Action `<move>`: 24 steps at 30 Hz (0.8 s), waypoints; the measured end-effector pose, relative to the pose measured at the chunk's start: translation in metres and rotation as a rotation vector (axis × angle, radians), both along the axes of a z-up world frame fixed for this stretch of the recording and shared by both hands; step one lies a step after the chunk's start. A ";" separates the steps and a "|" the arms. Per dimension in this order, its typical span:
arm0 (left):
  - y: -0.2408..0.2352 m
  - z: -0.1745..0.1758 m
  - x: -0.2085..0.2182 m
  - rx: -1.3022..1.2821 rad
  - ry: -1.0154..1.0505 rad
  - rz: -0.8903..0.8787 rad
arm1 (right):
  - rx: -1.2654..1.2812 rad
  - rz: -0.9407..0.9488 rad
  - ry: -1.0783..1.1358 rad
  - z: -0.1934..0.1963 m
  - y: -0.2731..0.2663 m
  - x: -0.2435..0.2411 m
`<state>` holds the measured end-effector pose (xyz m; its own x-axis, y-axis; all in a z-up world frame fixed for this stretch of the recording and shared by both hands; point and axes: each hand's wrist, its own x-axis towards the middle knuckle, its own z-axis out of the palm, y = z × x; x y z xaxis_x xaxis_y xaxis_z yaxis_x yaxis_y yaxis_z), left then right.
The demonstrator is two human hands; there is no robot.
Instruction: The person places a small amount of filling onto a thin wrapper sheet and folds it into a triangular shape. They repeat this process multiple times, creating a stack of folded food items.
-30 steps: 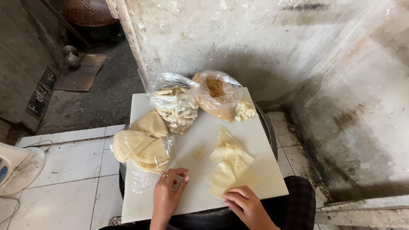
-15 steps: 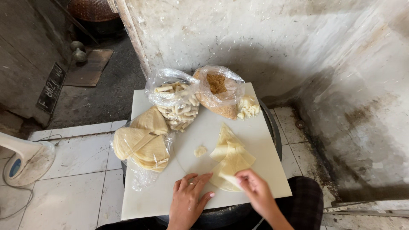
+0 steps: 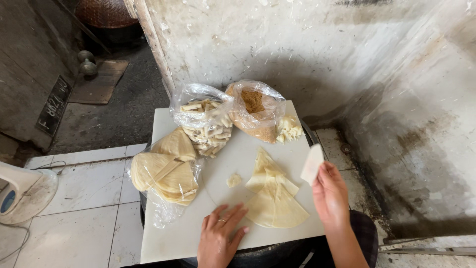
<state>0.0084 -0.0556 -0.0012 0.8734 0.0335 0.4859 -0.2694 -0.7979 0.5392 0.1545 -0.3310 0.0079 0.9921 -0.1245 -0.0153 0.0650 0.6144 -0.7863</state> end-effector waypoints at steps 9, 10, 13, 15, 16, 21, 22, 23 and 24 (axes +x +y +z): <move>0.010 -0.017 0.004 -0.441 0.018 0.415 | -1.350 0.679 -0.627 0.056 0.125 -0.031; 0.009 -0.018 0.006 -0.439 0.014 0.418 | -1.418 0.737 -0.562 0.057 0.131 -0.031; 0.008 -0.019 0.008 -0.434 0.108 0.448 | -1.405 0.688 -0.572 0.054 0.145 -0.002; 0.006 -0.020 0.008 -0.297 0.022 0.440 | -1.451 0.573 -0.636 0.049 0.145 0.019; 0.005 -0.020 0.008 -0.227 -0.022 0.431 | -1.473 0.512 -0.666 0.045 0.143 0.027; 0.004 -0.022 0.009 -0.075 0.062 0.382 | -1.517 0.567 -0.896 0.029 0.145 0.037; 0.004 -0.025 0.009 -0.034 0.062 0.360 | -1.511 0.600 -0.840 0.026 0.144 0.037; 0.004 -0.027 0.010 -0.033 0.088 0.341 | -1.500 0.630 -0.754 0.024 0.144 0.041; 0.004 -0.029 0.011 -0.031 0.113 0.322 | -1.487 0.659 -0.668 0.024 0.143 0.046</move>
<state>0.0196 -0.0514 -0.0303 0.8639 0.3293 0.3812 0.0561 -0.8150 0.5768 0.2006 -0.1883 0.0321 0.6663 0.7356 0.1221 0.6404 -0.4806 -0.5991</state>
